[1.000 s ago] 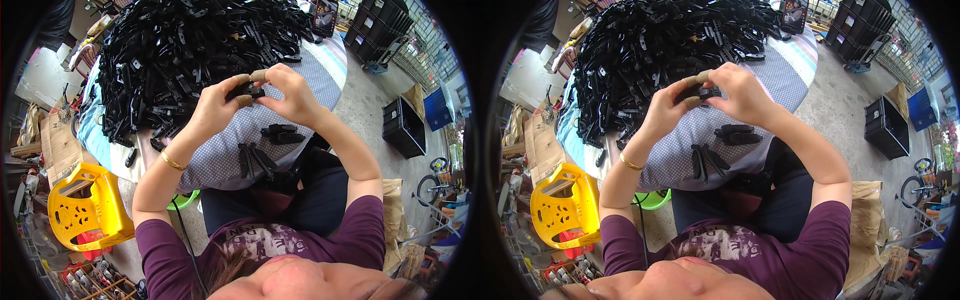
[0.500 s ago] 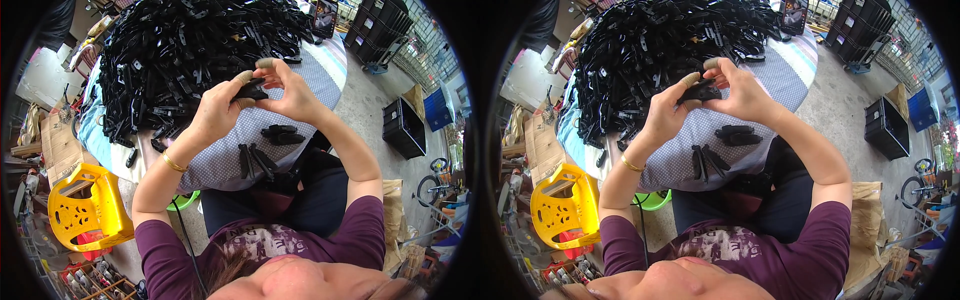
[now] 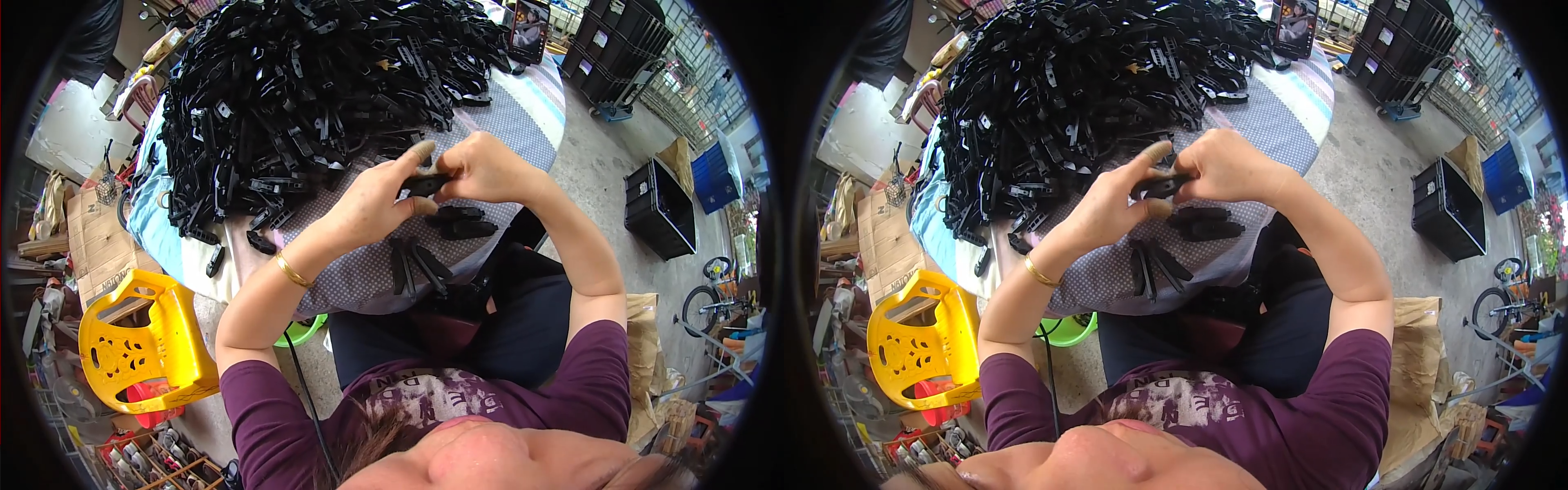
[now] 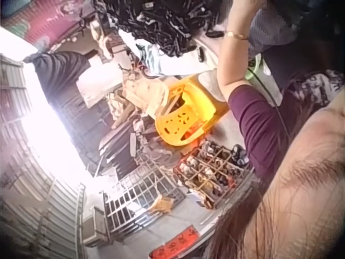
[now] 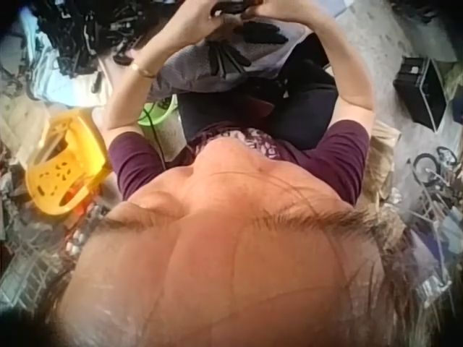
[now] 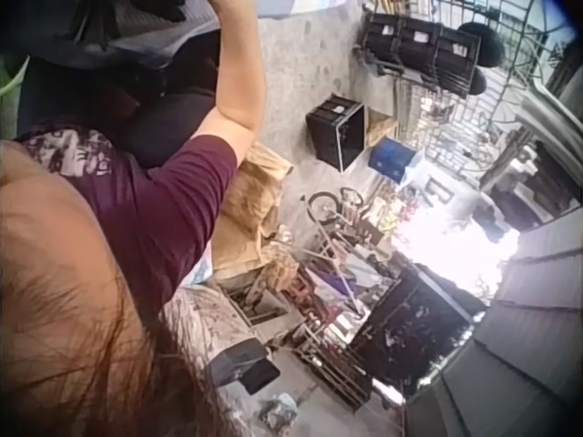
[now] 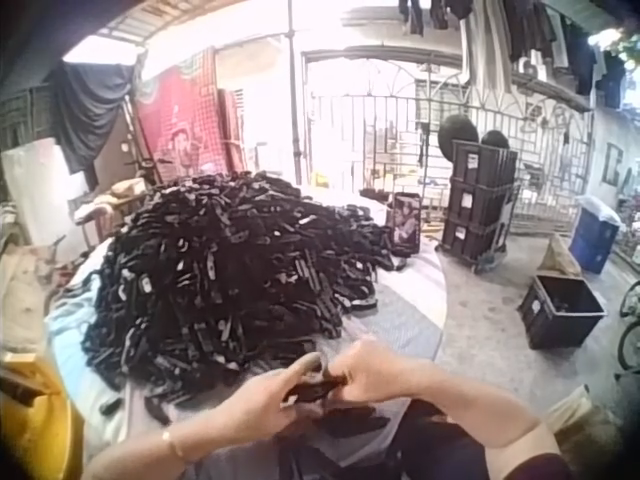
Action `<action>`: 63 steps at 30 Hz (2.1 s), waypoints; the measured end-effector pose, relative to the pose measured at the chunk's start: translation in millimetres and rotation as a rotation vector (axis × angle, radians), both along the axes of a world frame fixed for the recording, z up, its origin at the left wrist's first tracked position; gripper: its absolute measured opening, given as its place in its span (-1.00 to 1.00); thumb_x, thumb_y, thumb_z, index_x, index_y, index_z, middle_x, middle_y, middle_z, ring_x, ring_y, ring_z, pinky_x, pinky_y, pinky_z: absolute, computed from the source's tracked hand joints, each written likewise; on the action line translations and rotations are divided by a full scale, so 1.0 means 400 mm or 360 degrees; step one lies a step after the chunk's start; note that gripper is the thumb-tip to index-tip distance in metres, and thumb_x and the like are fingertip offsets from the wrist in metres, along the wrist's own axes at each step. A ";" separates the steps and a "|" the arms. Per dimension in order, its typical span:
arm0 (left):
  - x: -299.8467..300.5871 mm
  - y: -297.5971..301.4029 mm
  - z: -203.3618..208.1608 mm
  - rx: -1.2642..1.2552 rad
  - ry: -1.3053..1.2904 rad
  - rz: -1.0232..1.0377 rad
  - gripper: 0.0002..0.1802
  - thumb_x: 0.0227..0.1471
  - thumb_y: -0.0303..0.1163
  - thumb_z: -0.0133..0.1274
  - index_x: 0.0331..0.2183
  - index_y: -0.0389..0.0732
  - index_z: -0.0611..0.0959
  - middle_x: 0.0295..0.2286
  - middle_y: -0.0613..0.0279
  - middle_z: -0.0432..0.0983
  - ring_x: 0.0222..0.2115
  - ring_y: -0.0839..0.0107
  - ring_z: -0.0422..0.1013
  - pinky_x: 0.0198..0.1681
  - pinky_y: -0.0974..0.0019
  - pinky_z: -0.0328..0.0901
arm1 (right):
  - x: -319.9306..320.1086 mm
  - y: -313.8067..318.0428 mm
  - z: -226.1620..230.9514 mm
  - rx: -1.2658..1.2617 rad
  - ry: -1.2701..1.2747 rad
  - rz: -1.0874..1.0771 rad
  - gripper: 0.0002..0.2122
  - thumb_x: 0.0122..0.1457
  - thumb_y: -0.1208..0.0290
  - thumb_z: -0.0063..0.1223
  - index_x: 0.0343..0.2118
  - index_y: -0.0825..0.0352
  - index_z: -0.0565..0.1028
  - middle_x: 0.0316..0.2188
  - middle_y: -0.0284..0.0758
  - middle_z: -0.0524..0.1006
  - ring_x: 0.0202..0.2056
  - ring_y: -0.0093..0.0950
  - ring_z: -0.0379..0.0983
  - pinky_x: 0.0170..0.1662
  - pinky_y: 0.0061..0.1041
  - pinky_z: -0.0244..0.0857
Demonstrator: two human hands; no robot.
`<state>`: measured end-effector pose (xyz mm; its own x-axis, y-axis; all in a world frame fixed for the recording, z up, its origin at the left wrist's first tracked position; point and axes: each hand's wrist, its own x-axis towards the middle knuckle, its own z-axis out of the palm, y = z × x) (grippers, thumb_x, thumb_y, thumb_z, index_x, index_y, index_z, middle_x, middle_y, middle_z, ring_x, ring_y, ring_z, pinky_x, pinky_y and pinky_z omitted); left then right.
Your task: Manually assembling small black plastic components by snapping pieces together from a large pile.
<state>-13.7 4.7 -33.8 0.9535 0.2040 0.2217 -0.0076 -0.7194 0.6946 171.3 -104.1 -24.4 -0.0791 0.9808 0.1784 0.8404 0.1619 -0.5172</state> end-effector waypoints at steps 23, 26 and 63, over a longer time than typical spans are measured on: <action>-0.015 0.166 0.043 0.0605 -0.0047 0.1104 -0.48 -0.08 -0.58 0.04 0.00 -0.29 0.41 -0.39 0.04 0.41 -0.33 0.21 0.39 -0.20 0.29 0.32 | 0.024 0.055 -0.049 0.0298 0.0495 -0.0362 -0.72 -0.04 0.53 0.13 -0.20 0.40 0.45 -0.47 -0.26 0.53 -0.46 -0.47 0.48 -0.37 -0.51 0.38; -0.016 0.173 0.034 0.0104 -0.0208 0.0959 -0.61 -0.01 -0.54 0.04 -0.08 -0.34 0.50 -0.43 0.20 0.44 -0.42 0.45 0.37 -0.30 0.45 0.31 | 0.016 0.058 -0.037 0.0147 0.1218 -0.0259 -0.79 0.08 0.46 0.12 -0.25 0.42 0.44 -0.47 -0.32 0.53 -0.49 -0.60 0.48 -0.44 -0.62 0.42; 0.019 0.046 -0.008 -0.1104 -0.0258 0.0370 -0.53 0.01 -0.56 0.06 0.00 -0.43 0.40 -0.27 0.17 0.51 -0.27 0.56 0.43 -0.16 0.49 0.35 | -0.069 0.052 -0.038 0.0850 0.0346 -0.0207 -0.84 0.04 0.49 0.13 -0.31 0.41 0.55 -0.41 -0.27 0.50 -0.38 -0.47 0.44 -0.33 -0.53 0.33</action>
